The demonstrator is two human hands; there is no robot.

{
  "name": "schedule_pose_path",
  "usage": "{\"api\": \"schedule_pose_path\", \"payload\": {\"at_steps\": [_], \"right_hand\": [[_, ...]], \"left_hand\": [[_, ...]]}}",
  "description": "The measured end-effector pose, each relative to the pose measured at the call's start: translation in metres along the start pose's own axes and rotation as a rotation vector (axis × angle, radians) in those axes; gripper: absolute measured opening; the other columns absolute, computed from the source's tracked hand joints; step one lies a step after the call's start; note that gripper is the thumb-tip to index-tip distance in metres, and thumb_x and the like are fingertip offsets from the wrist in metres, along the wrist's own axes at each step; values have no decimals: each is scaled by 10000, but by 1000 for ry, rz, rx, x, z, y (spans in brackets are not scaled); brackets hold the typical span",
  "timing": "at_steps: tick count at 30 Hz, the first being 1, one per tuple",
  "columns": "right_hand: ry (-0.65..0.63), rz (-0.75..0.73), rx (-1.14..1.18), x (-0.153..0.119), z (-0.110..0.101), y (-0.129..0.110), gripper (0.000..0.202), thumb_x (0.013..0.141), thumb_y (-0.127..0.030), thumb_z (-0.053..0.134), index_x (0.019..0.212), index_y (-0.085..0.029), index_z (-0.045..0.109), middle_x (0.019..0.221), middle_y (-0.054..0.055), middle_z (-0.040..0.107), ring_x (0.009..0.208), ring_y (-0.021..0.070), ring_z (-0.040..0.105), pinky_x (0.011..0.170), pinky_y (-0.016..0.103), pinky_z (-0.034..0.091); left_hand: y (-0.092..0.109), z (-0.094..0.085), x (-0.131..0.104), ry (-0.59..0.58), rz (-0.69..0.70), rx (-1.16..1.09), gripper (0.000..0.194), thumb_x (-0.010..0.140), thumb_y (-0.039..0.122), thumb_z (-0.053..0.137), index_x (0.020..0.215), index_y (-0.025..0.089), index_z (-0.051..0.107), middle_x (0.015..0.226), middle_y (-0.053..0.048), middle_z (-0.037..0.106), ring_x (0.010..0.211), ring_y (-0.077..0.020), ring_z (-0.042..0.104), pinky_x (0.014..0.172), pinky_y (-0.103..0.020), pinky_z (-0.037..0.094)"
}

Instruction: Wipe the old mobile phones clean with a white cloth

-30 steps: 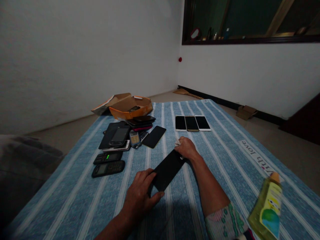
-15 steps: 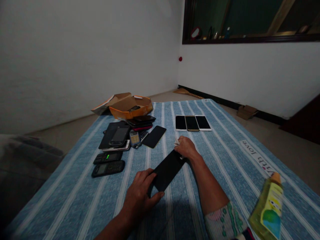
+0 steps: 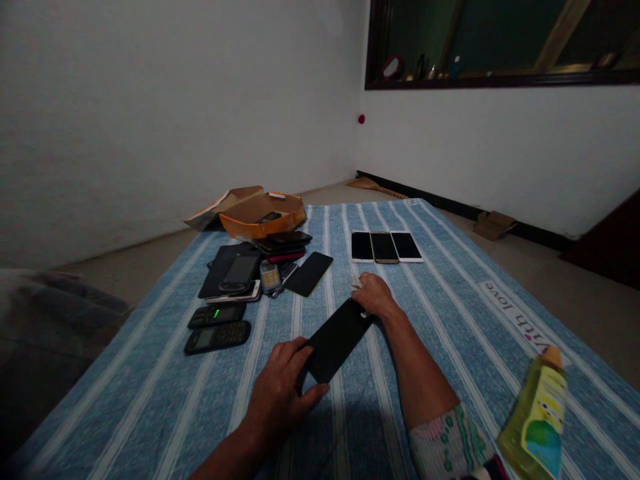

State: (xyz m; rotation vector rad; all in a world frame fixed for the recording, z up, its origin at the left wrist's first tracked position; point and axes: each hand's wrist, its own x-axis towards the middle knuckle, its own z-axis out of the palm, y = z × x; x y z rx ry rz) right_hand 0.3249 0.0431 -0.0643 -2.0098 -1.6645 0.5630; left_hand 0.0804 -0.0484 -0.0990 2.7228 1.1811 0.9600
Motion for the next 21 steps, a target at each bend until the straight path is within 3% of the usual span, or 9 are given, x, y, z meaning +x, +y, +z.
{"api": "schedule_pose_path", "payload": {"at_steps": [8, 16, 18, 21], "right_hand": [[17, -24, 21, 0, 3, 1, 193, 649, -109, 673, 645, -202, 504, 579, -47, 504, 558, 120, 488, 541, 223, 311], [107, -18, 90, 0, 10, 8, 104, 673, -126, 617, 622, -190, 552, 573, -32, 543, 558, 125, 515, 554, 222, 341], [155, -6, 119, -2, 12, 12, 53, 727, -196, 603, 677, -178, 609, 630, -7, 603, 601, 145, 563, 581, 230, 381], [246, 18, 143, -8, 12, 16, 241, 801, -314, 576, 953, -155, 675, 812, 39, 686, 734, 191, 632, 674, 266, 445]], "left_hand": [[-1, 3, -1, 14, -33, -33, 491, 628, 215, 786, 1078, 125, 611, 1102, -165, 641, 954, -314, 599, 772, -458, 581], [-2, 2, -2, 4, -27, -29, 473, 672, 244, 756, 1105, 156, 589, 1118, -153, 630, 964, -312, 603, 774, -465, 577], [-2, 2, -2, 1, -24, -24, 477, 680, 248, 748, 1118, 154, 582, 1118, -156, 631, 965, -314, 603, 776, -472, 576], [-2, 2, -3, 6, -23, -27, 497, 676, 240, 751, 1131, 146, 575, 1115, -162, 632, 968, -316, 601, 777, -478, 577]]}}
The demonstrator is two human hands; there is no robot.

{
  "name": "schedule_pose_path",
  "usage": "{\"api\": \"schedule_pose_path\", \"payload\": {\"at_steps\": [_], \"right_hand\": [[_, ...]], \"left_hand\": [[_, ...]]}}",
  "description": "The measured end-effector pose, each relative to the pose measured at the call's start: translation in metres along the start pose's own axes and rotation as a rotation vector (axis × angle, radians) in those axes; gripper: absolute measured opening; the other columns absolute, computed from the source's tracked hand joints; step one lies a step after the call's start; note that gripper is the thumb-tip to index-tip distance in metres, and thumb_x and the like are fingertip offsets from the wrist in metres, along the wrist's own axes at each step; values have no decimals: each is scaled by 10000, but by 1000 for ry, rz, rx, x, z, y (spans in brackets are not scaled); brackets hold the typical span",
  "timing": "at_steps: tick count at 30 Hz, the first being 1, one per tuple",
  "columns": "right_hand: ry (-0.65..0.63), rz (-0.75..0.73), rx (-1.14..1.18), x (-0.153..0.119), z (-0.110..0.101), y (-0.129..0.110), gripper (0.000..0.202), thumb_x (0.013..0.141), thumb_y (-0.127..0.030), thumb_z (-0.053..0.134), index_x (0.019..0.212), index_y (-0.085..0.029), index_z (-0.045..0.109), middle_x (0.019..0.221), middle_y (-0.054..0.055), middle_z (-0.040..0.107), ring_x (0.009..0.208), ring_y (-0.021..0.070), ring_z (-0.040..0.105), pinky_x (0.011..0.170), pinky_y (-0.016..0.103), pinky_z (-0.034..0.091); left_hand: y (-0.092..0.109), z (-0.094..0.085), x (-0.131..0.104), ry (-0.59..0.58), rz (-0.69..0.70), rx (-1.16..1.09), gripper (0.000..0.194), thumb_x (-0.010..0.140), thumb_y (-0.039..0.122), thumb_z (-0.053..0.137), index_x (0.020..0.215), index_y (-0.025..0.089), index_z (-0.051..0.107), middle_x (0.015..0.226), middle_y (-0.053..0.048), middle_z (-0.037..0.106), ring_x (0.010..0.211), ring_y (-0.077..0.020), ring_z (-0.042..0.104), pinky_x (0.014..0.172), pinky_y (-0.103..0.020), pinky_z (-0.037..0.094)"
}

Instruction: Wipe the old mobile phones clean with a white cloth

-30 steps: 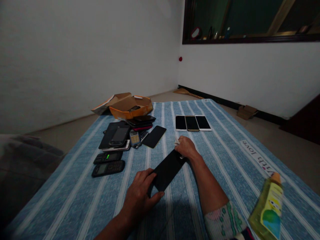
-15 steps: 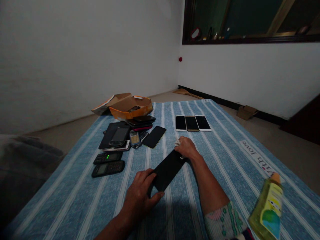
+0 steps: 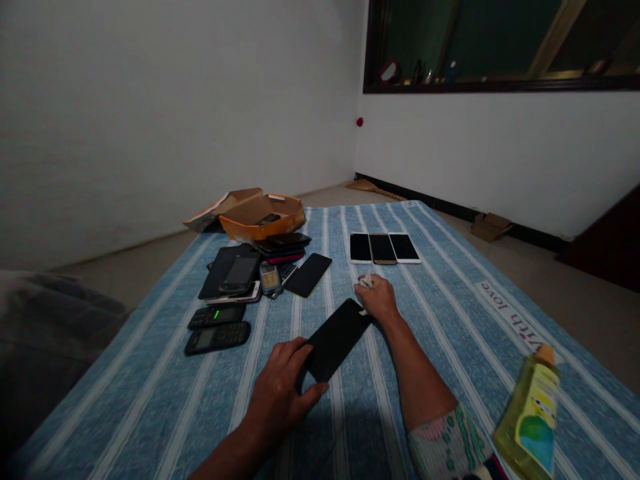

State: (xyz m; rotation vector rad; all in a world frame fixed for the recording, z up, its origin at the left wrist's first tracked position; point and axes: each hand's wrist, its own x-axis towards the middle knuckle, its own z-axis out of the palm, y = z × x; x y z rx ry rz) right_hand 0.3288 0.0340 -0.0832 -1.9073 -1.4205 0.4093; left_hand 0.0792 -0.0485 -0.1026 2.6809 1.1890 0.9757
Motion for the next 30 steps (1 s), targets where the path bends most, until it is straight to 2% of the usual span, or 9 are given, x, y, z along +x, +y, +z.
{"api": "schedule_pose_path", "payload": {"at_steps": [3, 6, 10, 15, 20, 24, 27, 30], "right_hand": [[95, 9, -37, -9, -6, 2, 496, 817, -366, 601, 1262, -150, 562, 1062, 100, 674, 950, 244, 626, 814, 321, 448], [148, -29, -225, -21, -10, 3, 608, 864, -413, 596, 1388, -146, 438, 1148, 145, 627, 1066, 283, 575, 869, 359, 420], [136, -75, -494, -37, -13, -1, 535, 955, -461, 480, 1362, -116, 452, 1072, 178, 618, 1038, 313, 554, 838, 380, 412], [56, -121, -571, -57, -15, 0, 445, 976, -428, 437, 1301, -136, 522, 1075, 167, 605, 1042, 311, 541, 826, 372, 424], [-7, -197, -398, -73, -20, 6, 428, 939, -375, 476, 1292, -147, 561, 1224, 163, 579, 1144, 301, 519, 971, 387, 407], [-37, -180, -107, -76, -23, 4, 445, 915, -416, 478, 1230, -136, 621, 1315, 172, 555, 1242, 294, 491, 1064, 391, 350], [-23, -68, 170, -71, -23, 1, 379, 873, -411, 499, 1052, -148, 704, 1119, 143, 660, 1096, 279, 592, 1007, 389, 397], [28, 33, 324, -61, -19, 2, 306, 805, -386, 541, 898, -165, 731, 939, 105, 701, 942, 260, 642, 914, 384, 452]], "left_hand": [[1, 0, 0, 6, 2, -8, 521, 661, 225, 762, 1138, 133, 573, 1116, -169, 633, 971, -321, 598, 772, -475, 581], [1, -1, 1, 11, 2, -22, 528, 658, 209, 762, 1143, 113, 576, 1119, -178, 632, 982, -323, 593, 782, -473, 580], [1, -2, 1, -1, 0, -40, 517, 678, 213, 751, 1149, 103, 570, 1125, -186, 632, 992, -325, 589, 801, -484, 572], [0, -2, -1, -6, -7, -60, 517, 711, 238, 721, 1184, 137, 537, 1145, -174, 624, 1017, -328, 590, 804, -486, 562], [3, -3, 0, -5, -50, -80, 542, 698, 193, 690, 1205, 158, 501, 1132, -155, 631, 1013, -324, 593, 815, -480, 551], [5, -7, 3, 10, -42, -81, 554, 706, 167, 650, 1230, 165, 470, 1148, -157, 620, 1023, -326, 592, 826, -481, 542], [6, -11, 5, 47, 15, -61, 574, 736, 138, 604, 1283, 170, 436, 1192, -163, 596, 1059, -328, 578, 865, -491, 523], [7, -14, 7, 73, 72, -41, 559, 781, 111, 558, 1317, 167, 412, 1215, -165, 577, 1086, -325, 557, 885, -489, 515]]}}
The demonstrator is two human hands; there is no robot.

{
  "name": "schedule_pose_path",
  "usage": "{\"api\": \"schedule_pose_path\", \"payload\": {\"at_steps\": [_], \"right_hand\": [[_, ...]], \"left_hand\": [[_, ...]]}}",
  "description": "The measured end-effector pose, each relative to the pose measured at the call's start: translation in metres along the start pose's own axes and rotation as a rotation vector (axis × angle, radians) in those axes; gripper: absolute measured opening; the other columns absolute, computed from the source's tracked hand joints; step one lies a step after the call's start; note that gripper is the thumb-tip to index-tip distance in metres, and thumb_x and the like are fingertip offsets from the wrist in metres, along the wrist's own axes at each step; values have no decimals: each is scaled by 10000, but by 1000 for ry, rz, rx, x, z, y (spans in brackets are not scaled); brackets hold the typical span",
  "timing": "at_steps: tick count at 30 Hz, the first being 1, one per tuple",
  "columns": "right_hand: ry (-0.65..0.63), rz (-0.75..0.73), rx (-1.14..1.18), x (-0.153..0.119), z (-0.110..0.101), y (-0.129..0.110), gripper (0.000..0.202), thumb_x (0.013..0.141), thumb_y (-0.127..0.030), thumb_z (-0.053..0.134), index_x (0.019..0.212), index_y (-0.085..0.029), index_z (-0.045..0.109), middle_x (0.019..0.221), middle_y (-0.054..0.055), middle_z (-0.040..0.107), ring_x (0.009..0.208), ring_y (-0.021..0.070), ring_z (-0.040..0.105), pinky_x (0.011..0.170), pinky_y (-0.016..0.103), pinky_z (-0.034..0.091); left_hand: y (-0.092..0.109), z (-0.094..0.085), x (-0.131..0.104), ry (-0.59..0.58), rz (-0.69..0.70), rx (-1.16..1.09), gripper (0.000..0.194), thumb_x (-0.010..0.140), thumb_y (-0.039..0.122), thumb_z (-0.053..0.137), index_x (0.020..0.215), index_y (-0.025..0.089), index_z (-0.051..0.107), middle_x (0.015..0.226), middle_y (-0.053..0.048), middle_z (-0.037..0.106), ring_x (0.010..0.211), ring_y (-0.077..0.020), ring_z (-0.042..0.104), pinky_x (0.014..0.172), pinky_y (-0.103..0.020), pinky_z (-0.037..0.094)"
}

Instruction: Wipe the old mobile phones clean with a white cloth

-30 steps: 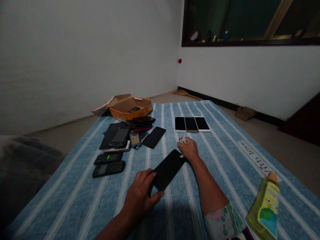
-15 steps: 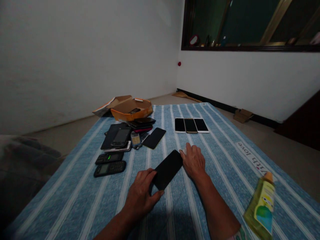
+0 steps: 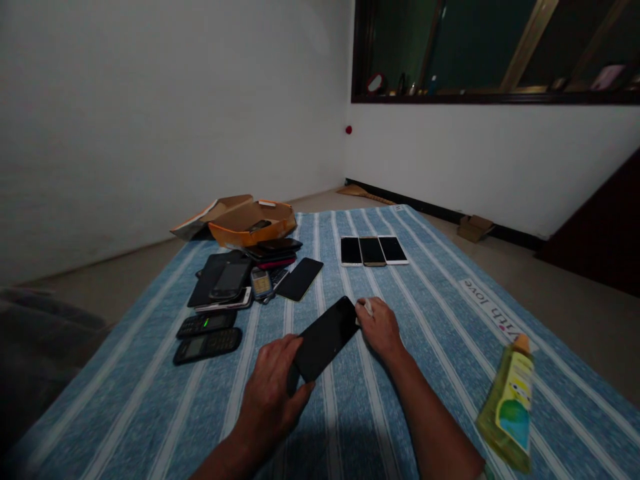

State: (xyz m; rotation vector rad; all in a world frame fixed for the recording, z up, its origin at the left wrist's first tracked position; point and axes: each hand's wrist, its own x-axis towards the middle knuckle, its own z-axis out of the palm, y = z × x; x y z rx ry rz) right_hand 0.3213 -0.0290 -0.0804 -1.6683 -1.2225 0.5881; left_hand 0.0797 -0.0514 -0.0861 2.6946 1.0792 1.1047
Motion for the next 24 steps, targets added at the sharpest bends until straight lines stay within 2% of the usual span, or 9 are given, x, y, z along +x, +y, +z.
{"api": "schedule_pose_path", "payload": {"at_steps": [5, 10, 15, 24], "right_hand": [[-2, 90, 163, 14, 10, 4, 378, 750, -424, 565, 935, -144, 738, 818, 69, 725, 790, 228, 670, 734, 333, 510], [-14, 151, 276, 18, 16, 1, 345, 685, -422, 603, 822, -136, 741, 678, 37, 687, 634, 190, 628, 594, 285, 477], [7, 189, 307, 21, 15, -5, 265, 639, -397, 644, 704, -148, 706, 582, 7, 627, 559, 163, 576, 542, 263, 433], [13, 219, 319, 24, 14, -12, 207, 613, -361, 641, 643, -159, 673, 544, -11, 589, 524, 149, 543, 508, 251, 400]], "left_hand": [[-1, -2, 2, -21, 50, 22, 530, 825, 106, 531, 1337, 143, 401, 1243, -174, 556, 1103, -326, 529, 904, -489, 511], [-3, -3, 1, -49, 44, 39, 537, 824, 111, 538, 1343, 147, 405, 1254, -173, 565, 1118, -323, 533, 905, -485, 516], [-5, -3, -1, -71, 42, 67, 550, 821, 109, 538, 1355, 145, 409, 1278, -177, 563, 1135, -324, 527, 915, -485, 514], [-2, -4, 1, -27, 85, 78, 487, 835, 93, 523, 1314, 124, 443, 1258, -193, 563, 1111, -323, 526, 896, -480, 524]]}}
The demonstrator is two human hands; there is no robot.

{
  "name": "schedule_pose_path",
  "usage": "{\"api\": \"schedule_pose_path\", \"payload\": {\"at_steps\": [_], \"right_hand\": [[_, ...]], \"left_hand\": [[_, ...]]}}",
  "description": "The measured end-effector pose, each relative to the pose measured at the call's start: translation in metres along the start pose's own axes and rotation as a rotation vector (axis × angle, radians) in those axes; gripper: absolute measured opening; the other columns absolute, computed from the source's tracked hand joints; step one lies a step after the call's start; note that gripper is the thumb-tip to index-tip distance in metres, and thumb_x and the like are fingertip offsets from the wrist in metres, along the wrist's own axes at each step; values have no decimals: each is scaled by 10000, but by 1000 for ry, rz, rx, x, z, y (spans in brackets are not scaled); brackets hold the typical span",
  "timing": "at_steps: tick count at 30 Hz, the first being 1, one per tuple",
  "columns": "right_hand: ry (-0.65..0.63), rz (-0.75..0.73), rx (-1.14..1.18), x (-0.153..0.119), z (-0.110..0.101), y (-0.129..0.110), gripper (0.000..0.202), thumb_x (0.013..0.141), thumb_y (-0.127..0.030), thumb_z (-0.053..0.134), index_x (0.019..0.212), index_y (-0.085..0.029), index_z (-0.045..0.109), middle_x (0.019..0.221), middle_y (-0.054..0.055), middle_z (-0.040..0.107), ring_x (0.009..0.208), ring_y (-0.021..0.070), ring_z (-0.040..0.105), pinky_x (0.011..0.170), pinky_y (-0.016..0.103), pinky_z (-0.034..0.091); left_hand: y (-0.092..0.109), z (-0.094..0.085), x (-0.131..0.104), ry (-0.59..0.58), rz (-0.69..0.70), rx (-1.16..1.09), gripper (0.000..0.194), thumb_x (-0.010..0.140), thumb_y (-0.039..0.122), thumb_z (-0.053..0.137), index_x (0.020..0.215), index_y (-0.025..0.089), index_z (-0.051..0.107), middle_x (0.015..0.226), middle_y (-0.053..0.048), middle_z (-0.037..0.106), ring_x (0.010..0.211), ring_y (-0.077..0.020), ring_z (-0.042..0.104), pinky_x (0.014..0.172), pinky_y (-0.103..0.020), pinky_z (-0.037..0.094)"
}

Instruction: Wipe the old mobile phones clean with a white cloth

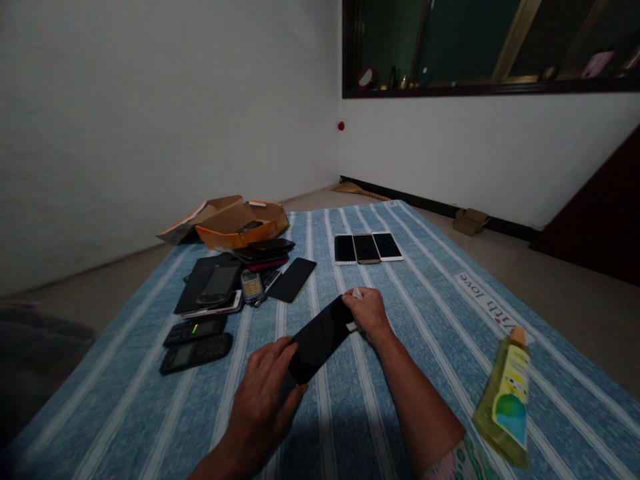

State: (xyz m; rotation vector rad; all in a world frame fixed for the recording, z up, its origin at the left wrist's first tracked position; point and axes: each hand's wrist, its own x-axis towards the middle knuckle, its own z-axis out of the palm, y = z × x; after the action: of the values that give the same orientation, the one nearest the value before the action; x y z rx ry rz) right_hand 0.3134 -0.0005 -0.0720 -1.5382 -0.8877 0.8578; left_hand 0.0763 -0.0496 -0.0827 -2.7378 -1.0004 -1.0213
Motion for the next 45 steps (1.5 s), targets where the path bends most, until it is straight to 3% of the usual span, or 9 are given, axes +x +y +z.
{"api": "schedule_pose_path", "payload": {"at_steps": [22, 29, 33, 37, 40, 42, 45], "right_hand": [[55, -30, 52, 3, 1, 8, 188, 604, -340, 622, 616, -154, 645, 496, -45, 529, 485, 121, 485, 480, 232, 357], [131, -57, 80, 2, 2, 10, 263, 639, -414, 640, 682, -155, 649, 528, -36, 553, 495, 139, 519, 482, 243, 387], [215, -92, 45, 3, 1, 12, 382, 673, -481, 650, 836, -136, 674, 626, -1, 621, 573, 174, 583, 546, 278, 450], [207, -150, -26, -4, 3, 15, 548, 754, -555, 608, 1080, -116, 647, 801, 69, 691, 754, 240, 653, 699, 356, 507], [143, -229, -100, -14, 4, 17, 543, 840, -552, 533, 1157, -123, 632, 1034, 129, 693, 1014, 275, 632, 913, 408, 461], [63, -346, -253, -20, 2, 18, 513, 914, -509, 440, 1189, -115, 620, 1160, 157, 650, 1134, 275, 578, 1002, 410, 402], [-41, -511, -649, -28, -6, 17, 471, 984, -403, 316, 1216, -108, 601, 1182, 173, 614, 1140, 273, 554, 990, 409, 398]], "left_hand": [[1, 0, 2, 57, 34, 19, 417, 840, 85, 520, 1256, 106, 503, 1219, -187, 576, 1089, -316, 531, 889, -467, 527], [2, 0, 1, 49, 39, 20, 433, 849, 92, 515, 1279, 113, 476, 1237, -191, 557, 1106, -321, 516, 900, -471, 517], [-1, 0, 2, 22, -20, -50, 456, 825, 122, 537, 1275, 123, 468, 1218, -183, 562, 1094, -316, 526, 889, -466, 517], [-3, 0, 3, 3, -109, -104, 518, 760, 159, 614, 1256, 128, 467, 1158, -159, 595, 1035, -309, 557, 857, -448, 525], [-2, 1, 3, -39, -218, -145, 543, 706, 147, 647, 1220, 167, 473, 1079, -109, 619, 977, -291, 573, 809, -427, 540], [-2, 2, 2, -61, -278, -171, 567, 688, 138, 661, 1218, 185, 465, 1055, -88, 622, 968, -284, 578, 797, -420, 545], [-2, 5, 0, -60, -321, -179, 628, 674, 141, 682, 1253, 184, 441, 1059, -86, 623, 978, -284, 584, 804, -426, 550]]}}
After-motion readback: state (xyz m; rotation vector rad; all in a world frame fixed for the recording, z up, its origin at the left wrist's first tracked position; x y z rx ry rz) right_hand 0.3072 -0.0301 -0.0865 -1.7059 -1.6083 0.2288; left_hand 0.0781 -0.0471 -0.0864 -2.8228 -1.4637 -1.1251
